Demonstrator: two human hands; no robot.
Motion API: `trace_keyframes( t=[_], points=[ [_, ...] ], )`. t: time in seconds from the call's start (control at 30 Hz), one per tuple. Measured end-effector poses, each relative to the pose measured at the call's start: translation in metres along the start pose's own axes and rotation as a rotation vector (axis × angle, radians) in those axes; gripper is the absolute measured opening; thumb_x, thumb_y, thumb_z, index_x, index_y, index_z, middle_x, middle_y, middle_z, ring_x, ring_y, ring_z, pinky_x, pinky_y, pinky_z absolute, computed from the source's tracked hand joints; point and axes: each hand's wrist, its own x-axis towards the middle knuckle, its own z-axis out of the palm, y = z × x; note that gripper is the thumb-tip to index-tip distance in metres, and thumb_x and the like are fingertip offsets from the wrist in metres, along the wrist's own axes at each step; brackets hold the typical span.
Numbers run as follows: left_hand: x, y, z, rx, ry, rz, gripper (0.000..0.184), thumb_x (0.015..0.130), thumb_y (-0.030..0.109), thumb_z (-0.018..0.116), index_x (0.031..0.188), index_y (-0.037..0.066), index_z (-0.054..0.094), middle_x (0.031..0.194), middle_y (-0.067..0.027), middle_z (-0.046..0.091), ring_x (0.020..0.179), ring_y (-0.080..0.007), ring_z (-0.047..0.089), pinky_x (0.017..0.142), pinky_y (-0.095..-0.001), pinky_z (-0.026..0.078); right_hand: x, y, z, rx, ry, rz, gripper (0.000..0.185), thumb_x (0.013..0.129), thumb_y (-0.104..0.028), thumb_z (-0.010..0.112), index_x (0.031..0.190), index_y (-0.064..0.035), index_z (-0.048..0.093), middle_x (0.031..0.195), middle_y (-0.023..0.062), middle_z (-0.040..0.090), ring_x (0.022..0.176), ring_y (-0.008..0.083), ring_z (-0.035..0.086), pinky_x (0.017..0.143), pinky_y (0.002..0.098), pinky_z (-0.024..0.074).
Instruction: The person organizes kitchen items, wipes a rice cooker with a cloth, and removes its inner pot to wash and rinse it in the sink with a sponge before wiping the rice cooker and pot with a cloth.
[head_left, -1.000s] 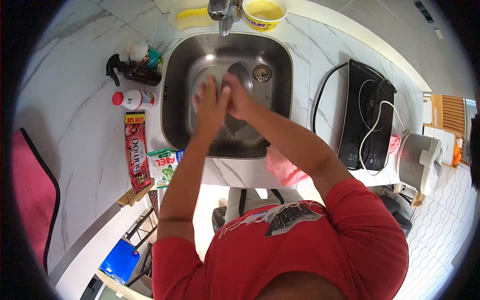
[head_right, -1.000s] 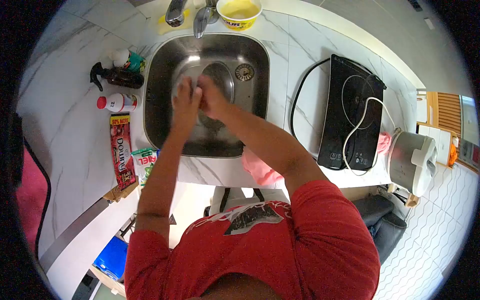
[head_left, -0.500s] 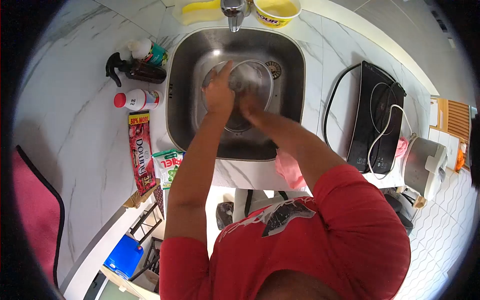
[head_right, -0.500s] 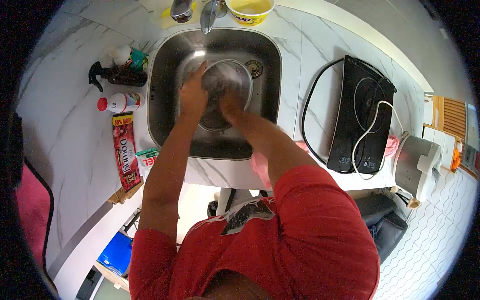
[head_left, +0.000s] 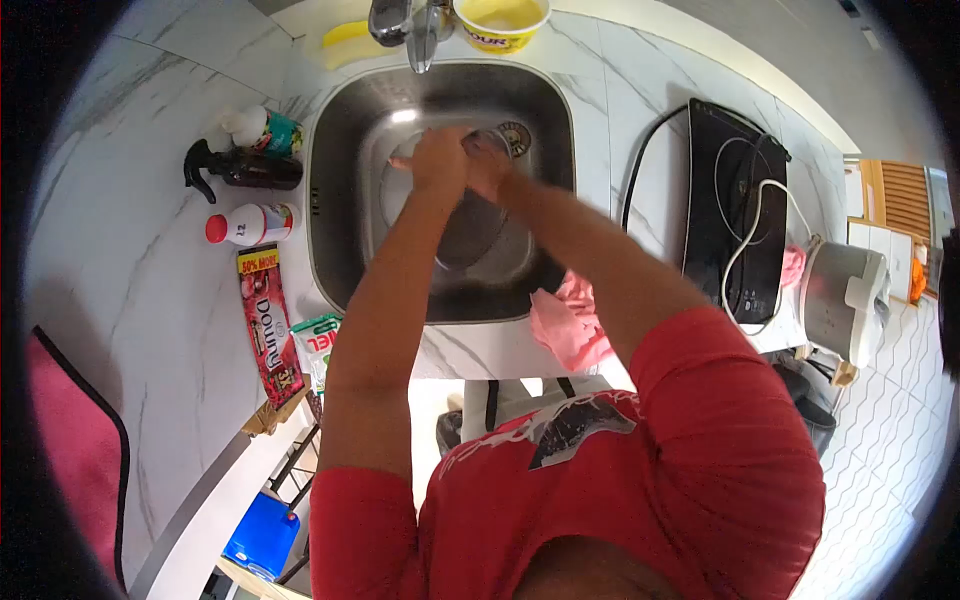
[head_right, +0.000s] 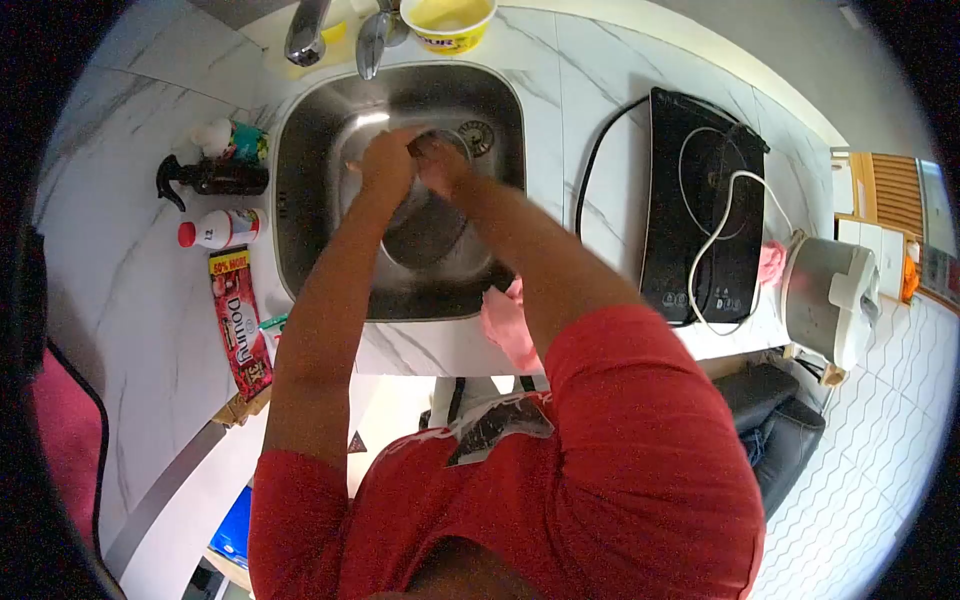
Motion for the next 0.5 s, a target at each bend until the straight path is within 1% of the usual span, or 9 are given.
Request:
trace_keyframes(
  t=[0.07, 0.13, 0.2, 0.23, 0.3, 0.37, 0.4, 0.47, 0.5],
  points=[
    [-0.007, 0.002, -0.011, 0.002, 0.059, -0.05, 0.046, 0.075, 0.005, 0.056, 0.115, 0.027, 0.059, 0.111, -0.0138, 0.058, 0.106, -0.0351, 0.054, 0.089, -0.0748, 0.02, -0.02, -0.059, -0.023, 1.16, 0.016, 0.635, 0.033, 0.09, -0.018, 0.043, 0.118, -0.0025, 0.051, 0.127, 0.0145, 0.048, 0.114, 0.0297, 0.047, 0.096, 0.038, 0.0376],
    [-0.014, 0.002, -0.01, -0.009, 0.084, -0.092, 0.044, 0.077, 0.004, 0.054, 0.114, 0.026, 0.06, 0.111, -0.0161, 0.058, 0.105, -0.0354, 0.054, 0.091, -0.0747, 0.018, -0.003, -0.087, 0.098, 0.588, -0.239, 0.288, 0.045, 0.091, -0.025, 0.043, 0.129, -0.0022, 0.041, 0.131, 0.0182, 0.042, 0.115, 0.0318, 0.045, 0.1, 0.0439, 0.0328],
    [-0.009, -0.01, -0.015, -0.055, 0.085, -0.096, 0.048, 0.074, 0.003, 0.055, 0.115, 0.028, 0.06, 0.109, -0.0169, 0.058, 0.105, -0.0362, 0.055, 0.091, -0.0734, 0.021, 0.041, -0.099, 0.107, 1.562, -0.648, 1.081, 0.038, 0.092, -0.026, 0.042, 0.12, -0.0012, 0.048, 0.121, 0.017, 0.052, 0.114, 0.0307, 0.048, 0.091, 0.0404, 0.0409],
    [-0.009, -0.011, -0.015, -0.052, 0.089, -0.097, 0.048, 0.074, 0.003, 0.055, 0.115, 0.028, 0.06, 0.109, -0.0169, 0.058, 0.105, -0.0362, 0.055, 0.091, -0.0734, 0.021, 0.035, -0.099, 0.107, 1.563, -0.648, 1.075, 0.038, 0.092, -0.026, 0.042, 0.12, -0.0012, 0.048, 0.121, 0.017, 0.052, 0.114, 0.0307, 0.048, 0.091, 0.0404, 0.0409],
    [-0.013, -0.005, -0.019, -0.06, 0.089, -0.18, 0.048, 0.073, 0.004, 0.055, 0.115, 0.028, 0.06, 0.108, -0.0154, 0.059, 0.104, -0.0365, 0.055, 0.091, -0.072, 0.024, -0.002, -0.093, 0.066, 0.812, -0.221, 0.415, 0.044, 0.089, -0.031, 0.048, 0.119, 0.0005, 0.051, 0.12, 0.0204, 0.051, 0.102, 0.0337, 0.053, 0.089, 0.0442, 0.0418],
    [-0.009, -0.015, -0.01, -0.083, 0.099, -0.14, 0.049, 0.072, 0.004, 0.055, 0.114, 0.028, 0.06, 0.107, -0.0142, 0.06, 0.104, -0.0367, 0.055, 0.091, -0.0718, 0.024, -0.012, -0.048, 0.033, 0.666, -0.489, 0.525, 0.04, 0.09, -0.028, 0.045, 0.118, 0.0003, 0.052, 0.117, 0.0218, 0.053, 0.101, 0.0363, 0.055, 0.089, 0.0439, 0.0421],
    [-0.009, -0.02, -0.008, -0.115, 0.109, -0.105, 0.05, 0.071, 0.004, 0.055, 0.114, 0.028, 0.06, 0.106, -0.013, 0.061, 0.103, -0.0368, 0.055, 0.091, -0.0716, 0.024, -0.01, -0.051, 0.032, 0.675, -0.484, 0.525, 0.04, 0.09, -0.028, 0.045, 0.118, 0.0003, 0.052, 0.117, 0.0218, 0.053, 0.101, 0.0363, 0.055, 0.089, 0.0439, 0.0421],
    [-0.01, -0.03, -0.009, -0.186, 0.13, -0.083, 0.05, 0.07, 0.003, 0.054, 0.113, 0.028, 0.061, 0.106, -0.0123, 0.061, 0.103, -0.0371, 0.055, 0.091, -0.0714, 0.025, -0.003, -0.057, 0.031, 0.347, -0.18, 0.648, 0.035, 0.089, -0.024, 0.047, 0.113, -0.0002, 0.056, 0.114, 0.0226, 0.055, 0.099, 0.0379, 0.057, 0.09, 0.0426, 0.0424],
    [-0.01, -0.034, -0.011, -0.259, 0.152, -0.063, 0.051, 0.069, 0.003, 0.054, 0.113, 0.027, 0.061, 0.106, -0.0117, 0.062, 0.103, -0.0374, 0.055, 0.091, -0.0712, 0.026, 0.002, -0.072, 0.063, 0.452, -0.11, 0.557, 0.034, 0.088, -0.022, 0.048, 0.112, -0.0006, 0.057, 0.112, 0.0227, 0.056, 0.099, 0.0374, 0.057, 0.088, 0.0427, 0.0435]
  ],
)
